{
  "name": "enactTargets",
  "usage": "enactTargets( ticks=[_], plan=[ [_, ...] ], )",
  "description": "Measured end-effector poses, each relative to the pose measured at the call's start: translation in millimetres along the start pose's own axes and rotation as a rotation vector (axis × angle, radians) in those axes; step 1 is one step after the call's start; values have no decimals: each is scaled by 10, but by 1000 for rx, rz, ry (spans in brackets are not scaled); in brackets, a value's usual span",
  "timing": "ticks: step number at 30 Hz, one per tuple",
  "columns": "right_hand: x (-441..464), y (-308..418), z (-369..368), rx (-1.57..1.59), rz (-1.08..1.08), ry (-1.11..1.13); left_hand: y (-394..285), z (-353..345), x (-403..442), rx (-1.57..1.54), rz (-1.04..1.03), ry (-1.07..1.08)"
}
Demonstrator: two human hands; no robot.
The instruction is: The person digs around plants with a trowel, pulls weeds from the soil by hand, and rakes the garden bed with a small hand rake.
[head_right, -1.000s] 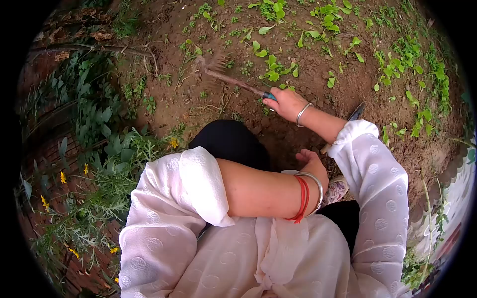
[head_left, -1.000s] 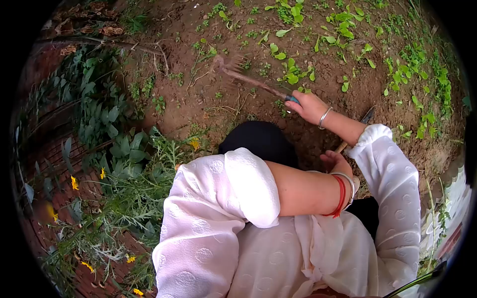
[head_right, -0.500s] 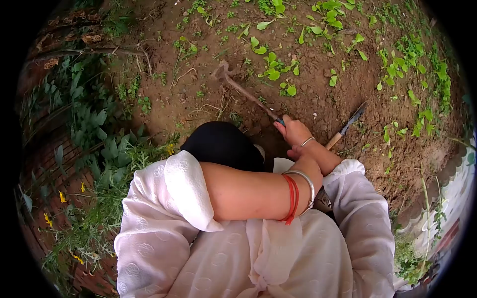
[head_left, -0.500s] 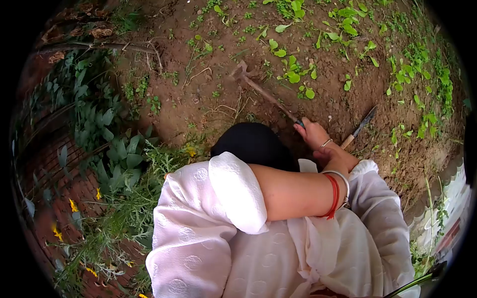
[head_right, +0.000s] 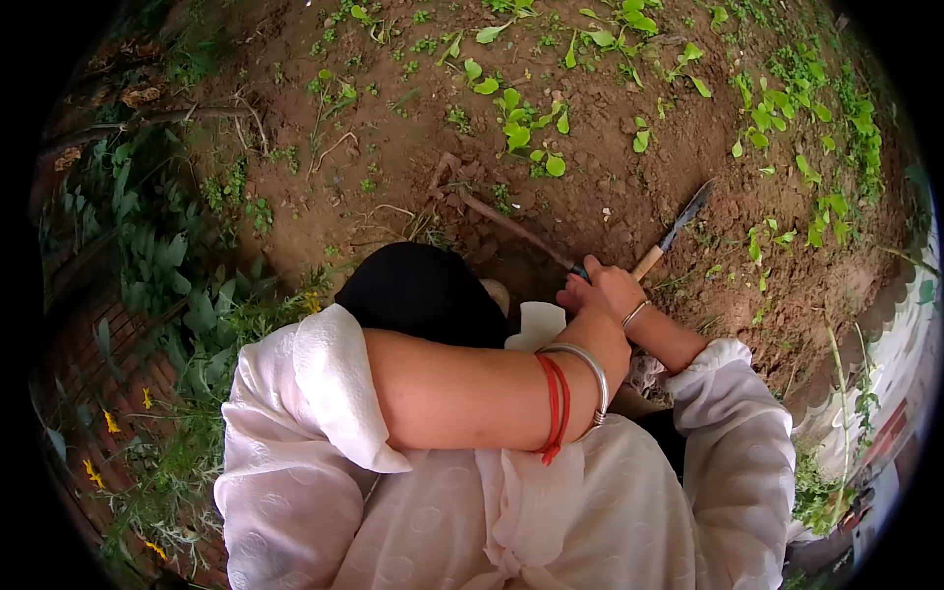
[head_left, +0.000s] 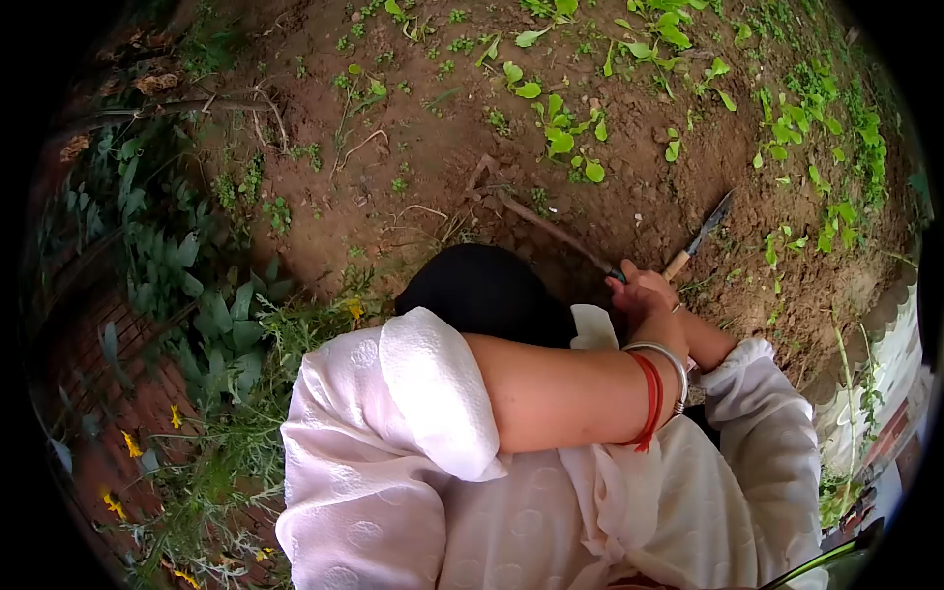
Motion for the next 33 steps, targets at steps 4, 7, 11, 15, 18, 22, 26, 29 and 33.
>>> enactTargets(
  ticks=[4,7,11,15,18,22,26,29,33],
  plan=[
    [53,60,75,-145,14,-32,-40,56,-39,-55,-96,-100],
    [265,171,109,-142,120,-85,-81,28,95,-40,-27,-83],
    [661,595,189,-47,200,-202,-23,60,86,-71,-1,-120],
    [970,676,319,-57,110,-210,45,155,-58,-5,11,-99],
    [925,470,391,-53,92,-168,70,156,18,-37,-7,-86],
    [704,228,357,-27,60,-137,50,106,121,13,63,-83],
    [552,235,300,-2,26,-138,47,157,-9,-11,54,-155],
    [498,262,216,-9,16,-159,110,179,-47,-104,-39,-121],
    [522,299,176,-78,72,-189,115,136,-39,-85,51,-180]
  ],
)
Point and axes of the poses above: each hand's wrist, its own x-axis towards the middle knuckle, its own z-axis out of the back of the hand, y = z × x, the point moved 3 cm from there along x, towards the middle knuckle, and after that the axes turned 1 degree about x, right-handed, at the moved point
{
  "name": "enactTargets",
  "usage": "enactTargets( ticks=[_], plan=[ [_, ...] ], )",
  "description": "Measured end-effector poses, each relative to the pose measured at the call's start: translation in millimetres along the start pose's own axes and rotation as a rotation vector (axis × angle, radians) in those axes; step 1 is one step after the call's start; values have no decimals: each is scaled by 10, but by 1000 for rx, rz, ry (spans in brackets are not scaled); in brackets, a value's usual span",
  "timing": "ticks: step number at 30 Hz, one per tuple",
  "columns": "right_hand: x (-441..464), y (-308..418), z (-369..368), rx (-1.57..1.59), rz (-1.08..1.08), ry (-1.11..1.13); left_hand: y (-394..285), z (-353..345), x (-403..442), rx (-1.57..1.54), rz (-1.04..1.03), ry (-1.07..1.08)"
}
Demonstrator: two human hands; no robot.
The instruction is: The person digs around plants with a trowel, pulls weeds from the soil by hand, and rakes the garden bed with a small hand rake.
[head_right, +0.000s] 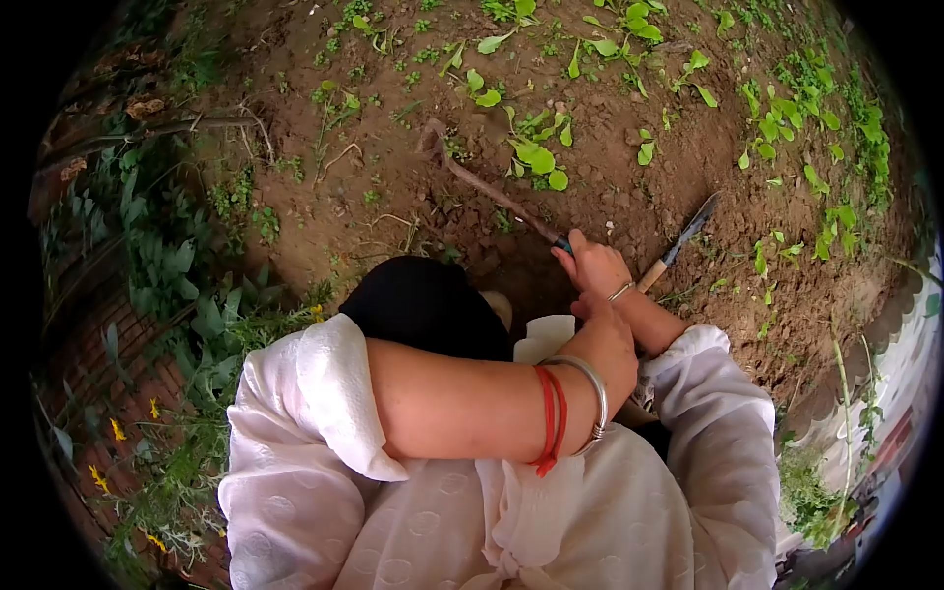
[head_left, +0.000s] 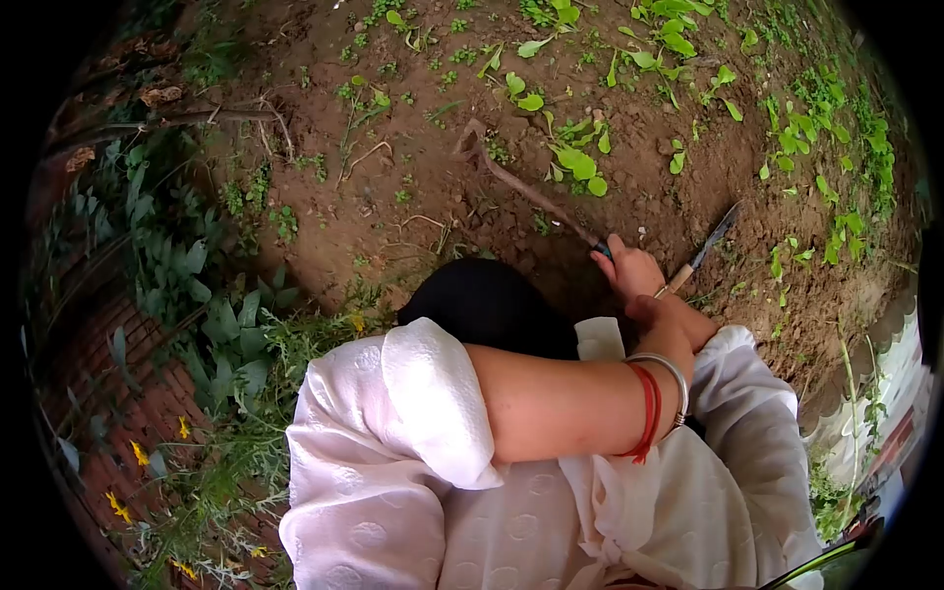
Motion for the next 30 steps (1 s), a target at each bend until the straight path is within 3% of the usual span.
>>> enactTargets(
  ticks=[7,10,20,25,30],
  plan=[
    [946,588,94,72,101,-99,8,73,37,-74,-129,15],
    [1246,664,15,107,84,-140,27,18,37,-42,-1,-50],
    [809,497,40,152,-19,23,70,-24,-35,-101,39,-147],
    [407,323,-25,176,-80,62,191,23,-165,-152,-112,-89],
    [265,218,88,115,-41,77,89,32,-121,-66,-112,-115]
  ],
)
Point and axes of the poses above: each hand's wrist, its own x-axis towards the middle knuckle, its own z-axis out of the back of the hand, y = z × x, the point moved 3 cm from there along x, towards the middle knuckle, and after that the axes turned 1 degree about x, right-handed, at the moved point
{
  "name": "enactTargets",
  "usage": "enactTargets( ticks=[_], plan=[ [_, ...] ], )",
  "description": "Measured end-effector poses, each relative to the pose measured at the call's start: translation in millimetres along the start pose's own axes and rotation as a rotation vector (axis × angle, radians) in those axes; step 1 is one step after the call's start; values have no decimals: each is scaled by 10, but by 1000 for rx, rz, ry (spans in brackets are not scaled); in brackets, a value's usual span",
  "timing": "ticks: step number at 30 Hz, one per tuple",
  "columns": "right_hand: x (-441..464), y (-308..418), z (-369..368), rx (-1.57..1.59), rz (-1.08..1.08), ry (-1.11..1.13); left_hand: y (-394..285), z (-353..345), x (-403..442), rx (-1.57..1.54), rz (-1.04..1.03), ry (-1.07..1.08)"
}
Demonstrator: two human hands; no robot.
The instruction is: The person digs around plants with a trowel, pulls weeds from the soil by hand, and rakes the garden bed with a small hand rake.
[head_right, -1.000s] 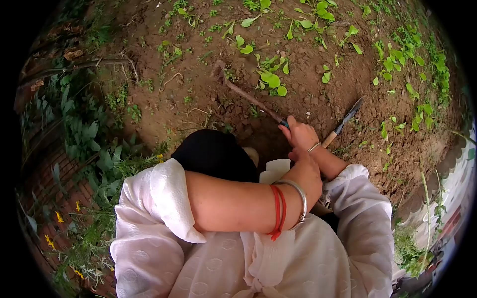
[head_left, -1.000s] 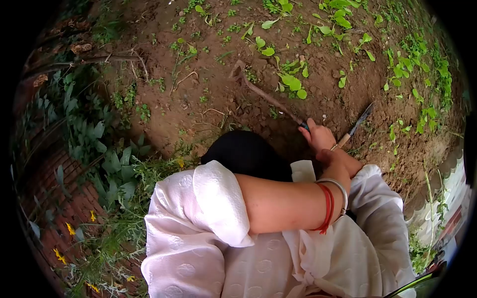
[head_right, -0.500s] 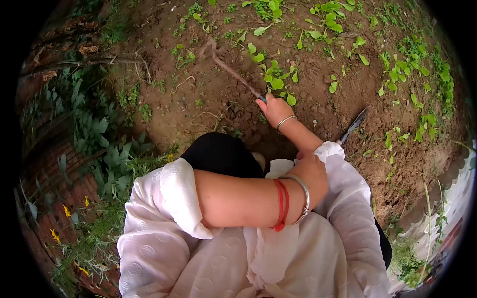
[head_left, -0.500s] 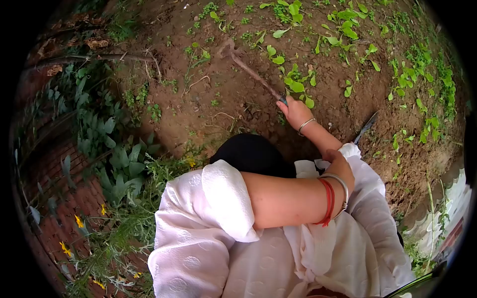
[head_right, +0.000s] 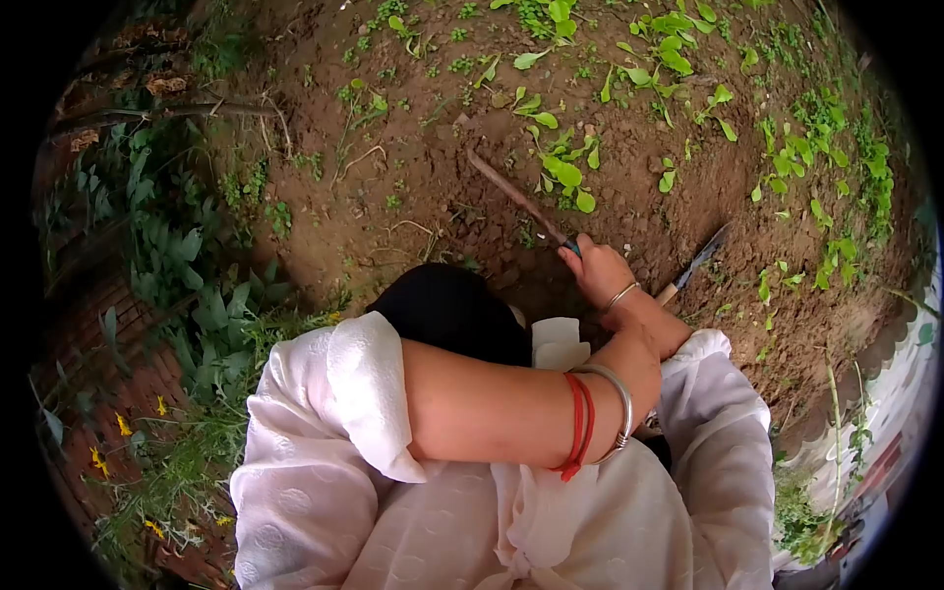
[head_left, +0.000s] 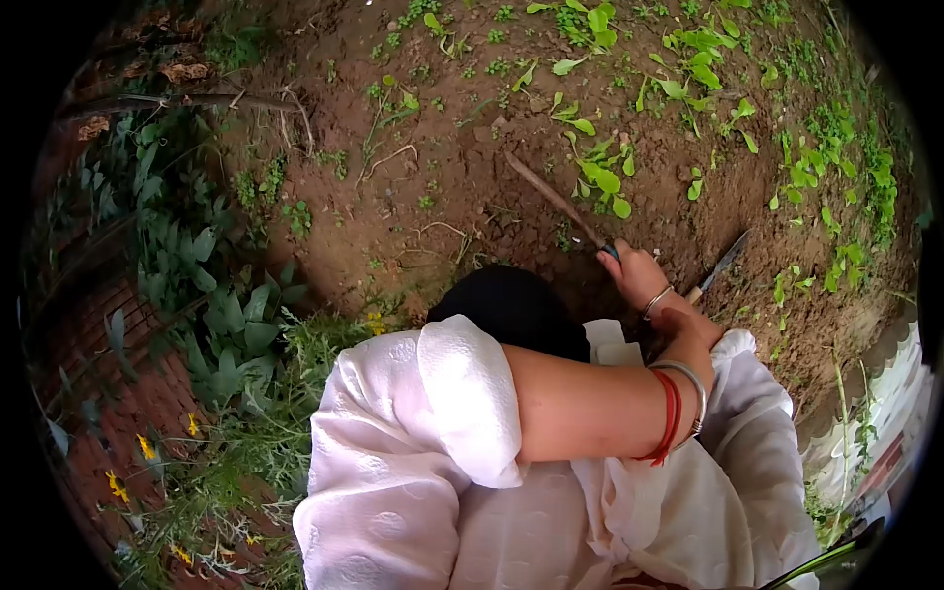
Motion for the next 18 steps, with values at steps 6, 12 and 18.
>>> enactTargets(
  ticks=[6,12,18],
  plan=[
    [280,185,-96,-61,91,-79,-110,-57,133,9,1,5],
    [930,818,-121,-9,229,-183,-64,-74,45,16,55,30],
    [942,820,-429,86,60,-112,-17,16,-21,31,44,11]
  ],
)
Point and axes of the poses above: each hand's wrist, its own x-axis towards the middle knuckle, its own z-axis out of the back of the hand, y = z × x, the point moved 3 cm from there along x, towards the middle knuckle, and after that the axes turned 1 degree about x, right-handed, at the moved point
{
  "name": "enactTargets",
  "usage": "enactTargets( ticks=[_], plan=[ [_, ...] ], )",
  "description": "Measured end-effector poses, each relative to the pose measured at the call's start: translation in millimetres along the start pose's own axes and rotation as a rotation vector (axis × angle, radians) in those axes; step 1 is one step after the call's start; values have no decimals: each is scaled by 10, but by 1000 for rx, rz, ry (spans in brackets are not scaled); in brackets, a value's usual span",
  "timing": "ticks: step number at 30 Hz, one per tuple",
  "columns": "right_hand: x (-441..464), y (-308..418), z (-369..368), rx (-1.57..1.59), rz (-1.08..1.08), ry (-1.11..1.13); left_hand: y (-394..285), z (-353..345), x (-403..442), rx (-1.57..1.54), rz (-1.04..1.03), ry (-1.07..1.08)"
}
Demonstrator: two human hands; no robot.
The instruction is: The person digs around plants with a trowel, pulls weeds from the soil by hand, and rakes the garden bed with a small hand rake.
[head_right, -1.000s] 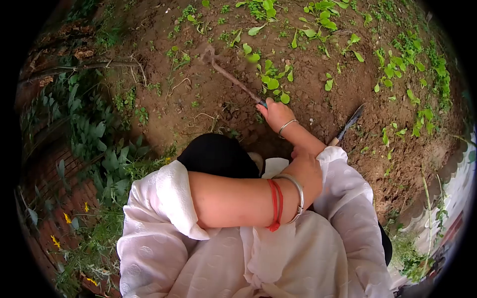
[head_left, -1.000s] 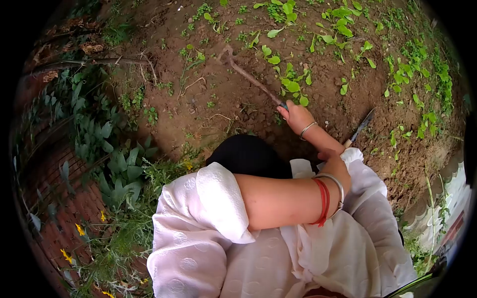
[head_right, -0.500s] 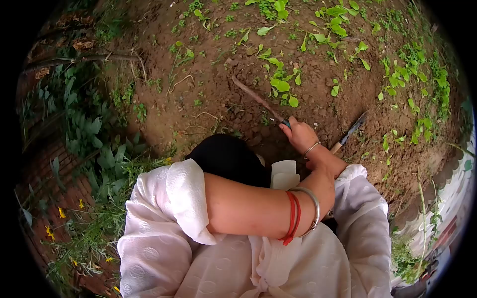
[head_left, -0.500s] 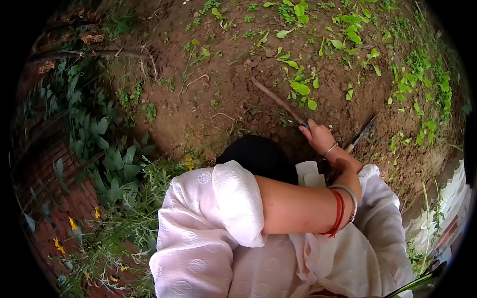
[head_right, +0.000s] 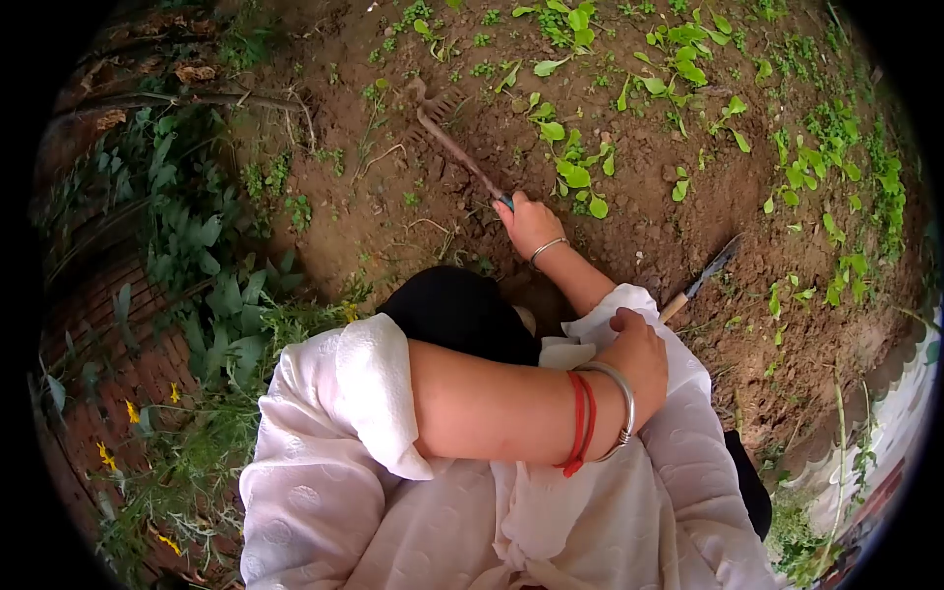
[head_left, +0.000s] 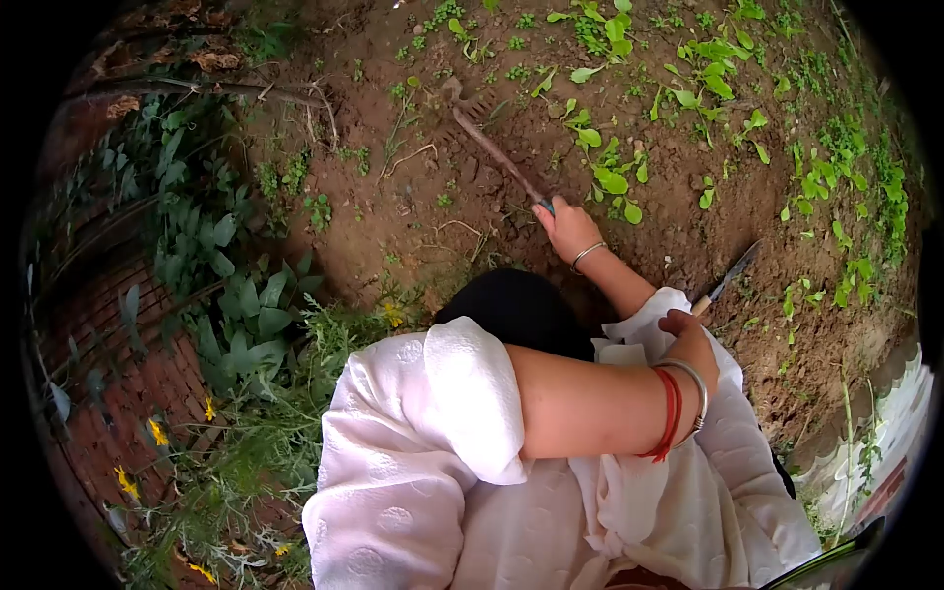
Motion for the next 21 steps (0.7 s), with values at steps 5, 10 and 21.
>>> enactTargets(
  ticks=[5,10,21],
  plan=[
    [-367,-254,-37,14,-24,77,18,-96,52,-37,97,-80],
    [-837,-542,76,-14,-40,106,11,-30,2,-22,-24,-77],
    [289,314,70,-95,147,-86,127,114,-187,73,54,-169]
  ],
)
Point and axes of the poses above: each hand's wrist, its own x-axis towards the middle knuckle, its own z-axis out of the back of the hand, y = z × x, the point moved 3 cm from there along x, towards the middle knuckle, and after that the axes turned 1 degree about x, right-handed, at the moved point
